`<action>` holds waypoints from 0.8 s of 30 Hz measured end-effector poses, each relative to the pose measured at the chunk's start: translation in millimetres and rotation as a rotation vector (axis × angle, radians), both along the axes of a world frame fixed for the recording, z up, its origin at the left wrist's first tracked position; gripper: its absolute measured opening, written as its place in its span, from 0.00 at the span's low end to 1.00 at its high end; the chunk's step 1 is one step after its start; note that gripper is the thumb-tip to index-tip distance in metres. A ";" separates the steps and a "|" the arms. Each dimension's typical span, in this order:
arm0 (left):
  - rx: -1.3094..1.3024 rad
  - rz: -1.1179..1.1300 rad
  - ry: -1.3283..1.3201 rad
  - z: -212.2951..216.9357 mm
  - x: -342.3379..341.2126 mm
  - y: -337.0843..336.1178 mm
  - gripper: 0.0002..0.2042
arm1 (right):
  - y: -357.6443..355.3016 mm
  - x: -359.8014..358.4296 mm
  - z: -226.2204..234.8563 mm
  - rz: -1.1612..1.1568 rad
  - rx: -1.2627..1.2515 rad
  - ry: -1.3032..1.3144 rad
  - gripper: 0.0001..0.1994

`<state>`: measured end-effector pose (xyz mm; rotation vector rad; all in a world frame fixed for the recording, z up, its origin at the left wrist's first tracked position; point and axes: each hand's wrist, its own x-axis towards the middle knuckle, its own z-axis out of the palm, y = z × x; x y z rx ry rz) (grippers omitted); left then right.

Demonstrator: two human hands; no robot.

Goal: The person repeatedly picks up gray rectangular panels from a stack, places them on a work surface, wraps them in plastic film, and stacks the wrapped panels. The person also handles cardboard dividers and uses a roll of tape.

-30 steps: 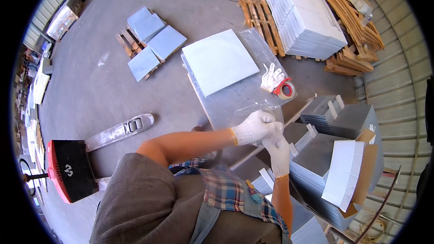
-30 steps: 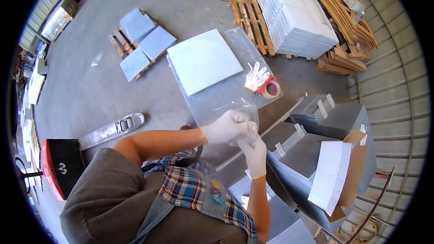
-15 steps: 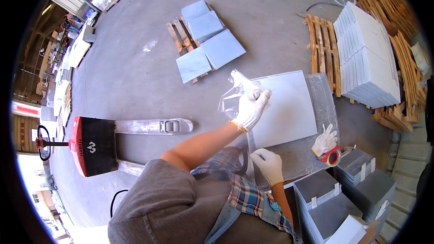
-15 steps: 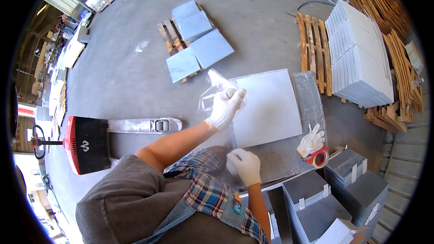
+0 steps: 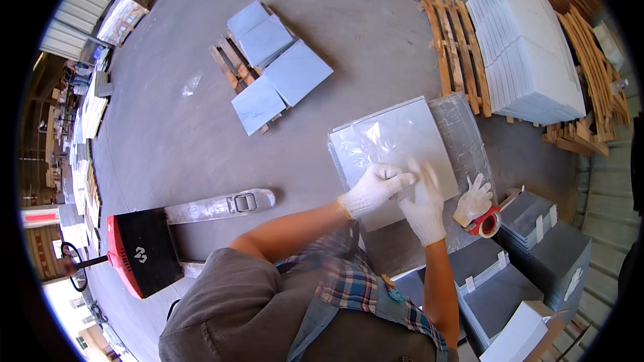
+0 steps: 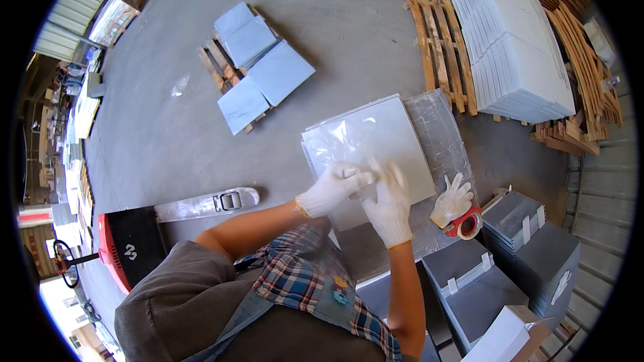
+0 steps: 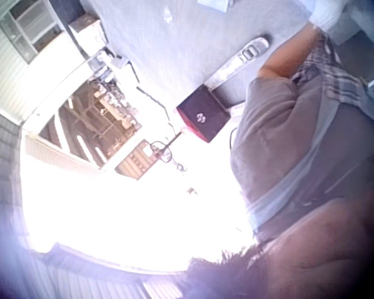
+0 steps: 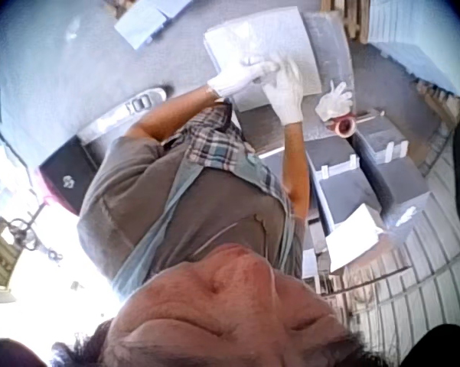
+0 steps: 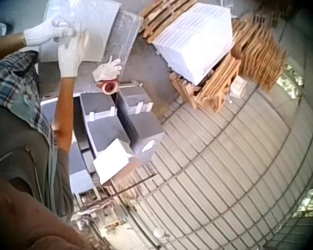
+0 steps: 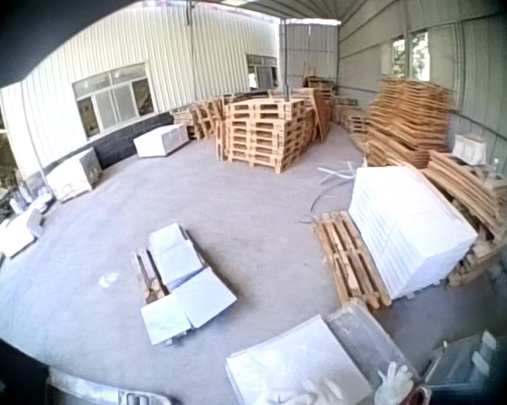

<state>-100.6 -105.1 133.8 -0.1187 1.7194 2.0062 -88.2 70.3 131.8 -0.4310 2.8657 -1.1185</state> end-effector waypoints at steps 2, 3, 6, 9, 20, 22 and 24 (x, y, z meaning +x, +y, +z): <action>0.082 0.026 -0.018 -1.8 2.9 0.2 0.14 | 1.7 0.6 -19.4 0.046 0.005 0.053 0.13; 0.119 0.048 -0.024 -3.0 4.1 -2.3 0.14 | 3.2 3.0 -21.3 0.008 0.018 0.029 0.11; 0.010 0.285 -0.044 -12.6 -2.0 -11.2 0.15 | 8.9 10.7 -18.0 -0.092 0.009 -0.069 0.07; -0.051 0.437 -0.026 -9.7 -14.7 -17.1 0.16 | 8.3 12.0 -6.6 -0.118 -0.059 -0.093 0.06; -0.038 0.269 0.012 -11.5 -30.5 -14.9 0.13 | -15.2 33.7 -14.5 -0.155 -0.316 -0.016 0.10; -0.169 0.082 0.042 -9.3 -20.9 -10.8 0.12 | -8.3 26.4 -22.3 -0.375 -0.556 -0.215 0.15; -0.282 -0.009 0.269 -29.0 -5.7 -7.0 0.10 | -3.7 12.4 -23.1 -0.612 -0.859 -0.447 0.20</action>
